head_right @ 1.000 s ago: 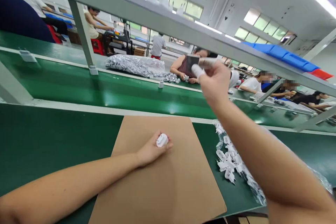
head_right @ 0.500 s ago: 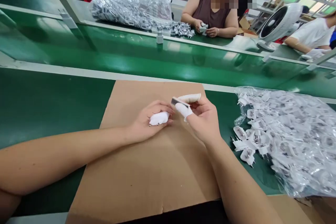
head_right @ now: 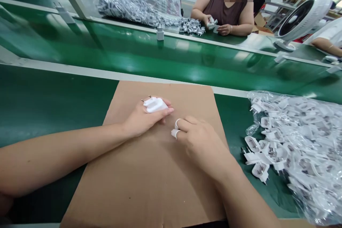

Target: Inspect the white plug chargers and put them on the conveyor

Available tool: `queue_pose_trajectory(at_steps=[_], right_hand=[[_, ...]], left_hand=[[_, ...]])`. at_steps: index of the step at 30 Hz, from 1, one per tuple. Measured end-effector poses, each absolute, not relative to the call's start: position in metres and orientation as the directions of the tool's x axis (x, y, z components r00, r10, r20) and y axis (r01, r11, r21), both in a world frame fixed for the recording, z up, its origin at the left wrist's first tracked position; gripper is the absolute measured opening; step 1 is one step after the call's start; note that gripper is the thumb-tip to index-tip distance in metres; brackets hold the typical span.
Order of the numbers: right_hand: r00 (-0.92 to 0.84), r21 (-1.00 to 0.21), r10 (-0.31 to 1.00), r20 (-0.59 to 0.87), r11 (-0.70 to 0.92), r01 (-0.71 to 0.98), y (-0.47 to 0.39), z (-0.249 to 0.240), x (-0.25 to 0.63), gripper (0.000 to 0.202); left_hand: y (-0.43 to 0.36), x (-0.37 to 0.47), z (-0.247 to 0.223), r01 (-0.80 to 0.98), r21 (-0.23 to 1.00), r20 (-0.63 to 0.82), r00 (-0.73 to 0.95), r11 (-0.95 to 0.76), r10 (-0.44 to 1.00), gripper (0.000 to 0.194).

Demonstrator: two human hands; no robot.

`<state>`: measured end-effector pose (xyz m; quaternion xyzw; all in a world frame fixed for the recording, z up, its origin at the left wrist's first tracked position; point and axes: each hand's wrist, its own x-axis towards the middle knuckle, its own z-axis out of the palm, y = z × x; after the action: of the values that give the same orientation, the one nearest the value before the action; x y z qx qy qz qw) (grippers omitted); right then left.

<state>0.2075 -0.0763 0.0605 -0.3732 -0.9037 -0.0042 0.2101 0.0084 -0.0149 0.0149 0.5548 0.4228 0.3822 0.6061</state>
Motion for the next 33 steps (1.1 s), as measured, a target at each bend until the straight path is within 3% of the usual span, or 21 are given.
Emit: queue_pose_trajectory(at_steps=[2,5,7,10,13,18,20,22,25,28,33], right_hand=[[-0.525,-0.135,0.684,0.507,0.664,0.735,-0.076,0.065,0.213,0.034],[-0.220,-0.175,0.594,0.774,0.535,0.827,-0.076,0.062,0.214,0.035],[-0.175,-0.189,0.563,0.808,0.529,0.827,-0.078,0.054,0.209,0.042],[-0.278,-0.164,0.584,0.762,0.590,0.790,-0.079,0.043,0.196,0.038],[-0.430,-0.080,0.594,0.680,0.643,0.762,-0.081,0.045,0.188,0.022],[-0.609,0.012,0.623,0.490,0.694,0.720,-0.089,0.072,0.195,0.037],[-0.592,-0.003,0.630,0.502,0.686,0.728,-0.092,0.075,0.200,0.029],[-0.478,-0.010,0.613,0.629,0.621,0.784,-0.092,0.070,0.202,0.020],[-0.307,-0.030,0.549,0.777,0.520,0.854,-0.090,0.058,0.198,0.031],[-0.387,-0.058,0.609,0.693,0.581,0.812,-0.088,0.051,0.192,0.026],[-0.576,-0.022,0.666,0.474,0.663,0.748,-0.089,0.060,0.196,0.029]], left_hand=[[-0.010,0.007,0.016,0.021,0.997,-0.080,0.348,0.077,0.934,0.029],[-0.011,0.006,0.014,0.069,0.996,0.021,0.439,-0.057,0.898,0.022],[-0.014,0.006,0.012,0.088,0.986,0.080,0.497,-0.142,0.864,0.019],[-0.017,0.006,0.010,0.092,0.979,0.101,0.552,-0.180,0.828,0.013],[-0.018,0.006,0.009,0.095,0.988,0.045,0.577,-0.121,0.815,0.013],[-0.016,0.005,0.011,0.037,0.997,0.031,0.602,-0.067,0.798,0.019],[-0.014,0.005,0.012,0.056,0.998,-0.005,0.569,-0.033,0.822,0.021],[-0.014,0.005,0.013,0.072,0.996,0.003,0.552,-0.051,0.834,0.019],[-0.014,0.006,0.014,0.077,0.988,0.063,0.580,-0.132,0.812,0.015],[-0.015,0.006,0.015,0.068,0.990,0.059,0.593,-0.123,0.803,0.013],[-0.014,0.006,0.017,0.053,0.997,-0.079,0.517,0.060,0.852,0.025]])
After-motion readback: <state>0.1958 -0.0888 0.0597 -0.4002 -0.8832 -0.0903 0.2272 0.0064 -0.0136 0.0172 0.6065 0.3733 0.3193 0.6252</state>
